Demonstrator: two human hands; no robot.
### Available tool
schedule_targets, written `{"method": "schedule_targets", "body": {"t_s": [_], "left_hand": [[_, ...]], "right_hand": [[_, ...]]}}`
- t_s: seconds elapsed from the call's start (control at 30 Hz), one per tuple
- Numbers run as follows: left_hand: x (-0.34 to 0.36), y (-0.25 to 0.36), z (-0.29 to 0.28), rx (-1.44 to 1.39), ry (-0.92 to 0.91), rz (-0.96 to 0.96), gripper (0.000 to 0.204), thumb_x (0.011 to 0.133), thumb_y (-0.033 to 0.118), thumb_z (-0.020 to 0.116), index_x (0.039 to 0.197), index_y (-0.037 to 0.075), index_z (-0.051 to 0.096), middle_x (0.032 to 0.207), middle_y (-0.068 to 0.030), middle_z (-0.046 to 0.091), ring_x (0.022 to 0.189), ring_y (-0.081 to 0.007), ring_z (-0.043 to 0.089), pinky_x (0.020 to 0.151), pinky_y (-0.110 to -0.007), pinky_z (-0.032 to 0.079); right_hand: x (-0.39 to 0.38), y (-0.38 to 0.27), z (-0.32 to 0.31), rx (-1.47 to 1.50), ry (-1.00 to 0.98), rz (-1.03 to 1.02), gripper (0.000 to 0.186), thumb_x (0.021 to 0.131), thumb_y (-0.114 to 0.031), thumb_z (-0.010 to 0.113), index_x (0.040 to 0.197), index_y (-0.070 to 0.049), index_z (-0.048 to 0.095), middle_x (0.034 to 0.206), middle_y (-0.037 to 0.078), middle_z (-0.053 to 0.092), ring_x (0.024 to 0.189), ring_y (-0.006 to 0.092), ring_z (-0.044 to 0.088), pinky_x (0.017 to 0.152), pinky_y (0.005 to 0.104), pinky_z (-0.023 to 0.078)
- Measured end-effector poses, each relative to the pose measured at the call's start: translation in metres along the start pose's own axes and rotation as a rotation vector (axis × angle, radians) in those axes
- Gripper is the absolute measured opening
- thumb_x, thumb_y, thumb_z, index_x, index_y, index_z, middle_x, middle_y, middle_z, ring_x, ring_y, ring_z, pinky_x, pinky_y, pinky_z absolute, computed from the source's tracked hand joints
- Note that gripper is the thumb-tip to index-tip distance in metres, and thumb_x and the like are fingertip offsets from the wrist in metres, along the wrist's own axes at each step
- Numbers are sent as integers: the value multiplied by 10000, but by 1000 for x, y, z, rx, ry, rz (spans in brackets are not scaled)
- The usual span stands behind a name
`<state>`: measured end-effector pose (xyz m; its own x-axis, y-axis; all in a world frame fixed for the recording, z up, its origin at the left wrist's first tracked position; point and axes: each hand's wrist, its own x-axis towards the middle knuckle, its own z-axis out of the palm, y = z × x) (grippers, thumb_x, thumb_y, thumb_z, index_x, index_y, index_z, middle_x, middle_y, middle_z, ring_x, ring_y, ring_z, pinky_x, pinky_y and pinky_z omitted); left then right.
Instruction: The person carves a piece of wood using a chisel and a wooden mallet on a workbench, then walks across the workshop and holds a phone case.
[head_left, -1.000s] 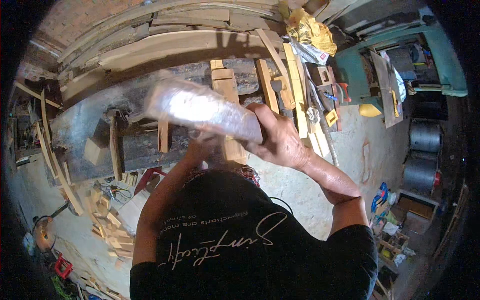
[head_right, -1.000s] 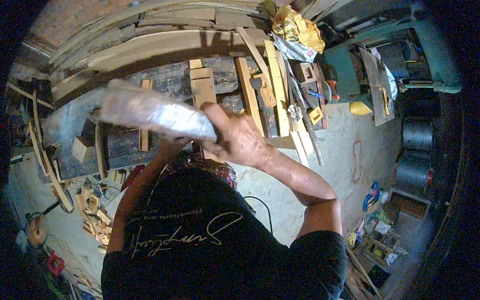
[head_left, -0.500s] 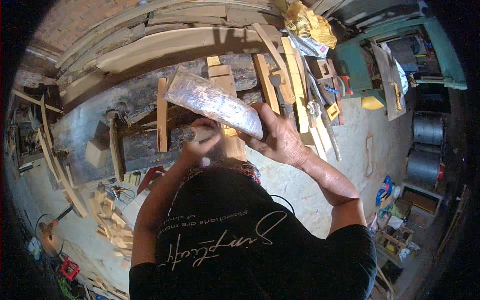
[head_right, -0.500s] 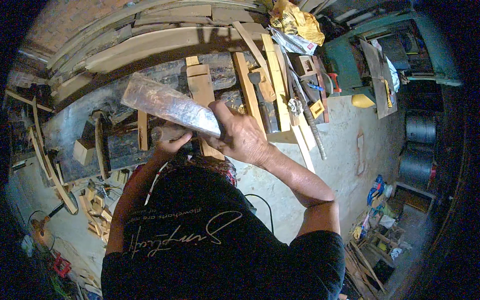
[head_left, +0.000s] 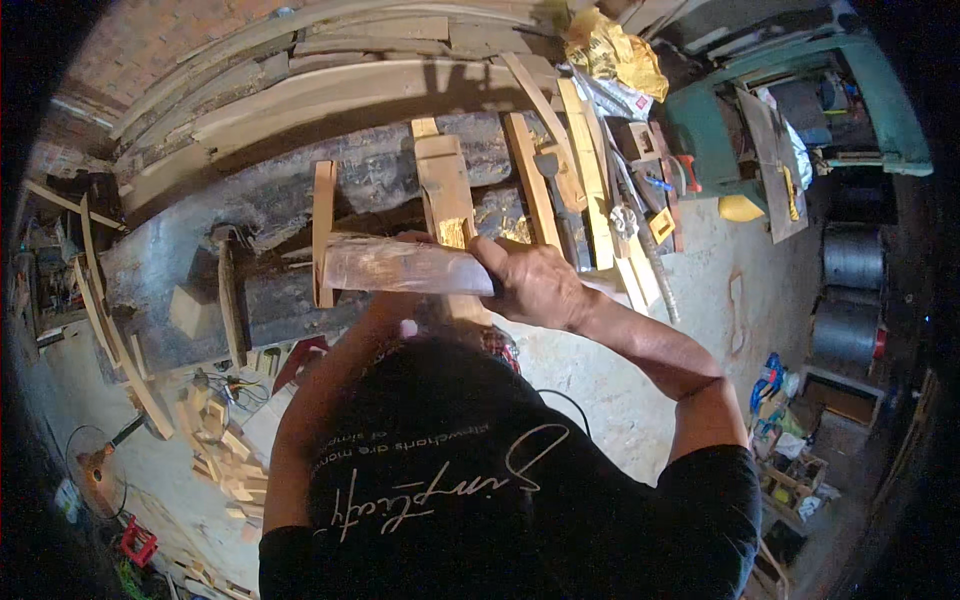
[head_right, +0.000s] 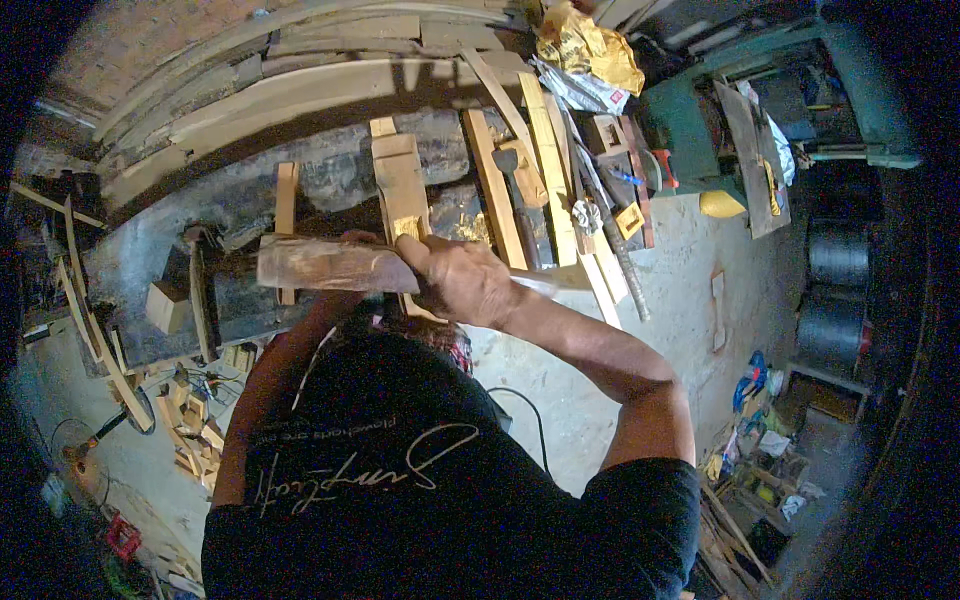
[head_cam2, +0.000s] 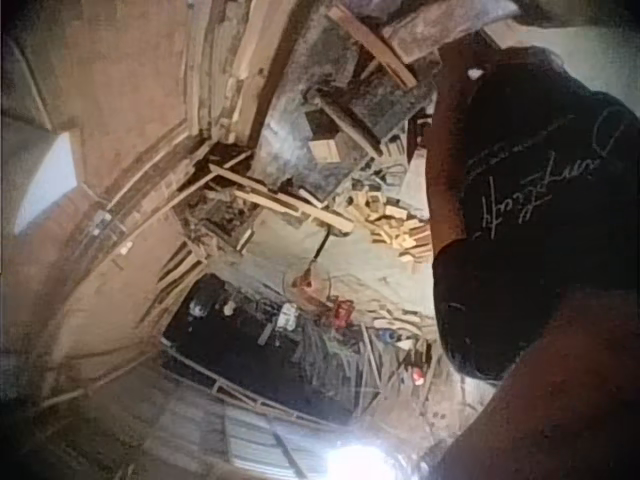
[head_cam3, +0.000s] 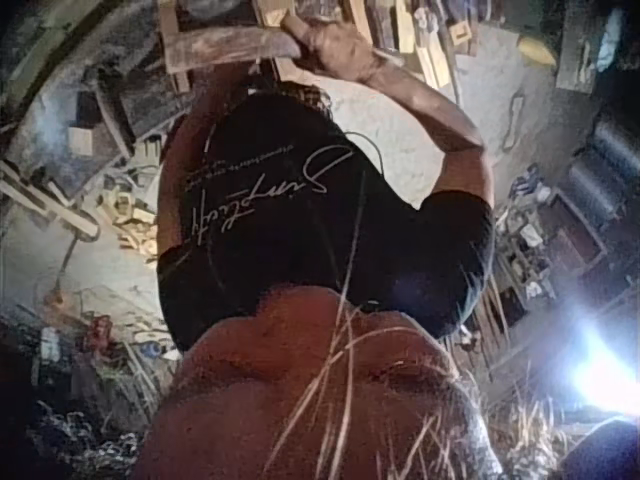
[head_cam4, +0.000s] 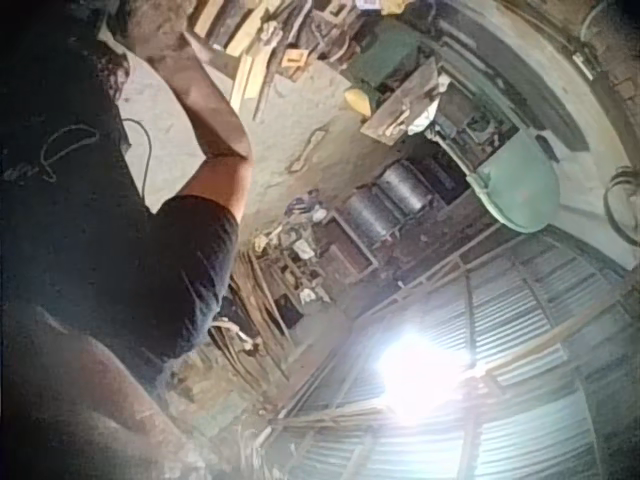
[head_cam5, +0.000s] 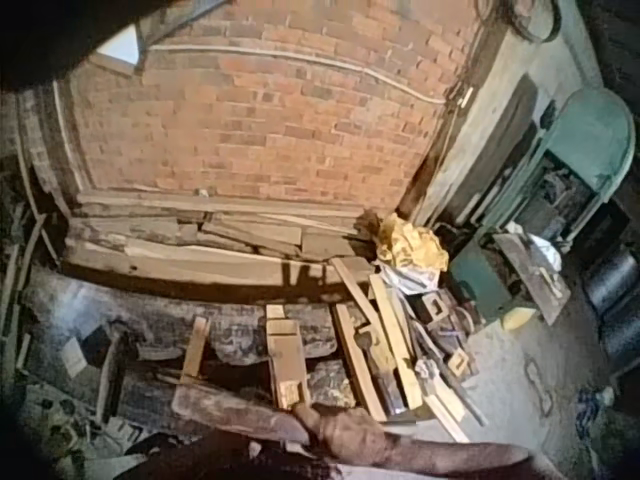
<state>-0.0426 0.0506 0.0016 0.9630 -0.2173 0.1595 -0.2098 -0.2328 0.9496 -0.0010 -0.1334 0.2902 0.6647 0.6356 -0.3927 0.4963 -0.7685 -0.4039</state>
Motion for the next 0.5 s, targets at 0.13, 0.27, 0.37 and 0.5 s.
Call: {"method": "schedule_targets", "body": {"t_s": [0.13, 0.27, 0.37, 0.5], "left_hand": [[3, -6, 4, 58, 9, -15, 350, 892, 163, 604, 1211, 46, 521, 1179, -121, 559, 1091, -223, 540, 974, -390, 423], [0, -21, 5, 117, -11, -50, 315, 916, 174, 576, 1203, 56, 522, 1178, -123, 556, 1080, -232, 539, 964, -405, 424], [2, -37, 2, 276, -49, -117, 291, 934, 182, 555, 1198, 63, 522, 1177, -123, 553, 1071, -238, 538, 956, -417, 426], [0, -42, -2, 272, -36, -136, 275, 936, 189, 553, 1183, 69, 526, 1163, -121, 553, 1055, -240, 538, 944, -423, 427]], "right_hand": [[-5, 6, -3, 34, 336, -208, 472, 753, -186, 710, 1116, -70, 433, 909, 170, 605, 746, 361, 655, 642, 449, 525], [-1, 0, -2, 213, 503, -530, 527, 743, -135, 735, 1128, -19, 395, 821, 180, 610, 668, 320, 670, 535, 421, 544], [10, -1, -3, -43, 104, -137, 513, 747, -150, 740, 1120, -22, 412, 769, 172, 619, 665, 342, 665, 576, 417, 547], [8, 1, -3, -36, 307, -282, 546, 722, -120, 749, 1145, -36, 414, 786, 183, 619, 643, 352, 659, 577, 409, 554]]}}
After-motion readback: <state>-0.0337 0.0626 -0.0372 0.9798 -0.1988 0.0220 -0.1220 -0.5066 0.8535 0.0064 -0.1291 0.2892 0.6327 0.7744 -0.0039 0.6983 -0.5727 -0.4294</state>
